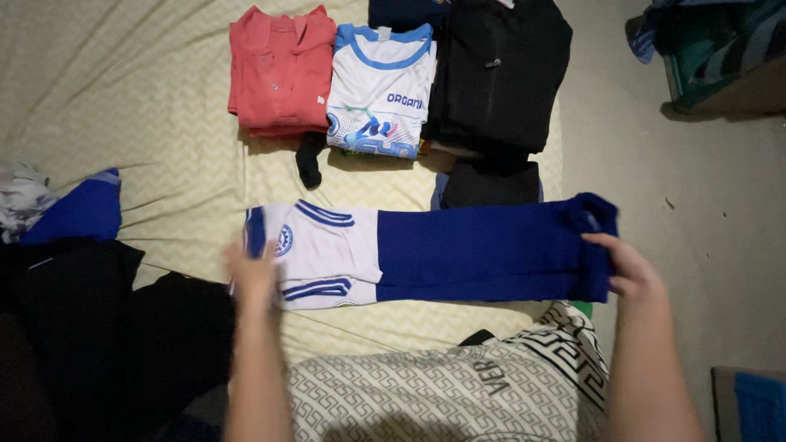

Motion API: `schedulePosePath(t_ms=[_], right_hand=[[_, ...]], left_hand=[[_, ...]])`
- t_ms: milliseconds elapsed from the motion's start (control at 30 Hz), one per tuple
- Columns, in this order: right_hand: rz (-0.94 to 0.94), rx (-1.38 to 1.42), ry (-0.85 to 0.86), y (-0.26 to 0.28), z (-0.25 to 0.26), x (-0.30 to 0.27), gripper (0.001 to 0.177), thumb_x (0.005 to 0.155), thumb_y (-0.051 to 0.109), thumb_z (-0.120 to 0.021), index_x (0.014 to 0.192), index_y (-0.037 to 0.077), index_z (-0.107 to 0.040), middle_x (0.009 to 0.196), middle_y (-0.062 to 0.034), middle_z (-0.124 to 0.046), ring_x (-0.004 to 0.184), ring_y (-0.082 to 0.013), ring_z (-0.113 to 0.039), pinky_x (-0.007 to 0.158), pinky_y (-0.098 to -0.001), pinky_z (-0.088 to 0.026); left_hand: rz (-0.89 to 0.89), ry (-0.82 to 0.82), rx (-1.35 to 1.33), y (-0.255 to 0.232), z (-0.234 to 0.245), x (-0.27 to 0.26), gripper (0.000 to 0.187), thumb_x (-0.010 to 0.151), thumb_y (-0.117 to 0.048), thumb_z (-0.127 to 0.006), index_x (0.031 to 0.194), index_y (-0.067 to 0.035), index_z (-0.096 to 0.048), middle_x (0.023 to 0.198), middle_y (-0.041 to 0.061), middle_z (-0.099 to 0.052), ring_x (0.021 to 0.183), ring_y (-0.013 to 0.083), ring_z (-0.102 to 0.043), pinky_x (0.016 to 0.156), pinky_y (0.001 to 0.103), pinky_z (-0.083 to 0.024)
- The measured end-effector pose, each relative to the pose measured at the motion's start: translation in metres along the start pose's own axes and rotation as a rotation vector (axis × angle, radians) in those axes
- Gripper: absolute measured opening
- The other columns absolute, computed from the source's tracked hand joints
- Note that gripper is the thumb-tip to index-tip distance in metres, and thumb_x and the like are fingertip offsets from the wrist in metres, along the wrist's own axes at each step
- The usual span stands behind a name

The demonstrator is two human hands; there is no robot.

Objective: The person folds several shirts, a jacket, and a pair of pants on a bed, placing each folded item into organized stacks.

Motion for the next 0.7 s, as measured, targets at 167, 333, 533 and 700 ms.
schedulePosePath(t_ms=[167,333,533,700], right_hand=[[0.187,-0.452,0.085,0.001,-0.109,-0.068,0.062,0.094,0.042,-0.066,0.136,-0.002,-0.066,0.128,-0.0192,-0.074,0.117,-0.0332,-0.069,0.099,-0.0446,-0.053],[0.416,-0.532,0.312,-0.042,-0.188,-0.095,0.07,0.095,0.044,-0.066,0.154,0.015,-0.043,0.153,-0.0143,-0.05,0.142,-0.0261,-0.048,0.113,-0.037,-0.04],[0.811,-0.806,-0.1,-0.055,-0.153,-0.057,0.055,0.096,0.035,-0.061,0.148,0.017,-0.054,0.16,-0.0186,-0.043,0.143,-0.042,-0.044,0.114,-0.0453,-0.038],[1.082,-1.043,-0.25,-0.079,-0.176,-0.054,0.06,0.095,0.032,-0.068,0.151,0.019,-0.052,0.16,-0.0265,-0.036,0.144,-0.0484,-0.036,0.113,-0.058,-0.031]], left_hand=[[0.083,0.853,-0.665,-0.008,-0.185,-0.077,0.085,0.092,-0.069,-0.05,0.156,-0.014,-0.039,0.158,0.016,-0.047,0.137,0.0285,-0.054,0.112,0.046,-0.045],[0.33,0.974,-0.749,0.02,-0.28,-0.123,0.078,0.102,-0.06,-0.044,0.156,-0.003,-0.045,0.153,0.015,-0.055,0.136,0.0254,-0.056,0.111,0.037,-0.046],[-0.365,0.578,-0.402,-0.014,-0.235,-0.103,0.082,0.088,-0.008,-0.067,0.161,-0.012,-0.03,0.156,0.018,-0.047,0.139,0.0284,-0.05,0.113,0.036,-0.039],[-0.394,0.182,0.294,-0.021,-0.211,-0.124,0.076,0.092,-0.019,-0.064,0.161,-0.017,-0.032,0.157,0.019,-0.041,0.141,0.0379,-0.044,0.117,0.045,-0.036]])
Point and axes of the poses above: each hand's wrist, its own x-axis towards the middle knuckle, its own z-axis out of the back of the hand, y = z × x, the point moved 7 cm from there along x, towards the middle knuckle
